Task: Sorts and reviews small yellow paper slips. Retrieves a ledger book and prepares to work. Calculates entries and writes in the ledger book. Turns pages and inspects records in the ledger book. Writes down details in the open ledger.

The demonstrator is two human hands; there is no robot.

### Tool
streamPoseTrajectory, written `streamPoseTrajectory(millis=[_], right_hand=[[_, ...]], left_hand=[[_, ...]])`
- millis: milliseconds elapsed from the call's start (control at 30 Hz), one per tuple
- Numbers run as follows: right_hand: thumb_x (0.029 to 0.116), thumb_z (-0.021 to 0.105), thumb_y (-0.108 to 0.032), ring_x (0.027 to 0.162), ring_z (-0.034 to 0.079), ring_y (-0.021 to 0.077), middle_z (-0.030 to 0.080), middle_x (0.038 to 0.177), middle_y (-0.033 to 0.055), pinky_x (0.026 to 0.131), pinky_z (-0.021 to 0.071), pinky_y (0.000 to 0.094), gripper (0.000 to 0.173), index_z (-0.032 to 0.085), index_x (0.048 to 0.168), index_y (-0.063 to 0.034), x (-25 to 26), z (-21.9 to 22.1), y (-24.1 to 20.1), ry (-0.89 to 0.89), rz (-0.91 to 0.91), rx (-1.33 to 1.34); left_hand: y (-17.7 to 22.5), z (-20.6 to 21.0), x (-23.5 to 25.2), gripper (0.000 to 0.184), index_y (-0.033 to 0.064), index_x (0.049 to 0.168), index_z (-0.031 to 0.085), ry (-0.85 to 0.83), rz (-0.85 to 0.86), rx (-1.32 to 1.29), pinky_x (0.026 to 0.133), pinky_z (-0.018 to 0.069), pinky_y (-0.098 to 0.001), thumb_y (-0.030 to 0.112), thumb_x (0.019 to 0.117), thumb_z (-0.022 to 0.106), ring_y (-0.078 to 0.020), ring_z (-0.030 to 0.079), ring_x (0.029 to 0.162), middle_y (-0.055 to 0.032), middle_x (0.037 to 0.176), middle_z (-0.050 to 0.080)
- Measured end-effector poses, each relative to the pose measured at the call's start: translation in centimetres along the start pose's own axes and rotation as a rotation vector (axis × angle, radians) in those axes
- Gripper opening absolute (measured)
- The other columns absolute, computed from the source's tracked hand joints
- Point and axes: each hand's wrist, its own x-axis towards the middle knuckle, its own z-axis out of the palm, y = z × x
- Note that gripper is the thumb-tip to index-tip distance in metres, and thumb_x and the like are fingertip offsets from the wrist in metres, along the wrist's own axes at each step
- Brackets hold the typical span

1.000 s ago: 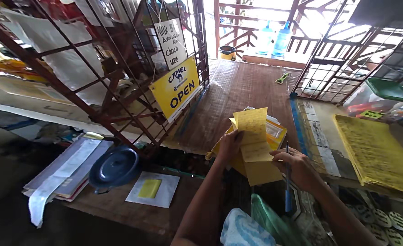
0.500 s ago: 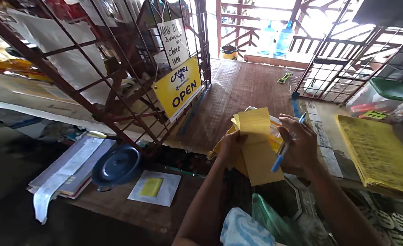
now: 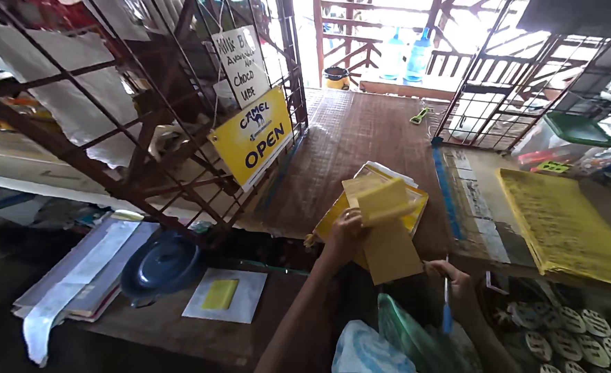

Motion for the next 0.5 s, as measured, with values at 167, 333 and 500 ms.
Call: streamPoseTrajectory(millis=[167, 333, 500], right_hand=[[0.0954, 0.057, -0.054, 0.089, 0.066, -0.0005, 0.072, 0.099, 0.0018, 0.085, 0.0559, 0.0225, 0.066, 0.066, 0.115, 0.008, -2.0, 1.2, 0.5, -0.142, 0.42, 0.535], [0.0919, 0.057, -0.012, 0.081, 0.071, 0.0082, 0.074, 0.095, -0.0003, 0.074, 0.0614, 0.0277, 0.03, 0.065, 0.118, 0.001, -1.8, 1.5, -1.9, -0.176, 0.542, 0.905], [0.091, 0.056, -0.002, 0.076, 0.071, 0.0103, 0.075, 0.096, 0.0049, 0.071, 0.0616, 0.0272, 0.035, 0.064, 0.125, 0.0015, -0.6, 0.6, -3.8, -0.185, 0.403, 1.011]], left_hand=[[0.6, 1.6, -5.0, 0.017, 0.0023, 0.099, 0.077, 0.065, 0.153, 0.005, 0.105, 0.0519, -0.0351, 0.002, 0.0946, 0.06, -0.0212, 0.069, 0.113, -0.01, 0.107, 0.076], [0.9, 1.9, -8.1, 0.025, 0.0061, 0.106, 0.076, -0.061, 0.232, 0.127, 0.114, 0.0438, -0.0399, 0.005, 0.0983, 0.052, -0.0239, 0.065, 0.122, -0.0086, 0.116, 0.075], [1.9, 1.5, -8.6, 0.041, 0.0127, 0.131, 0.067, -0.23, 0.301, 0.283, 0.118, 0.0371, -0.0517, 0.009, 0.0904, 0.062, -0.0348, 0.052, 0.138, -0.0128, 0.141, 0.062]])
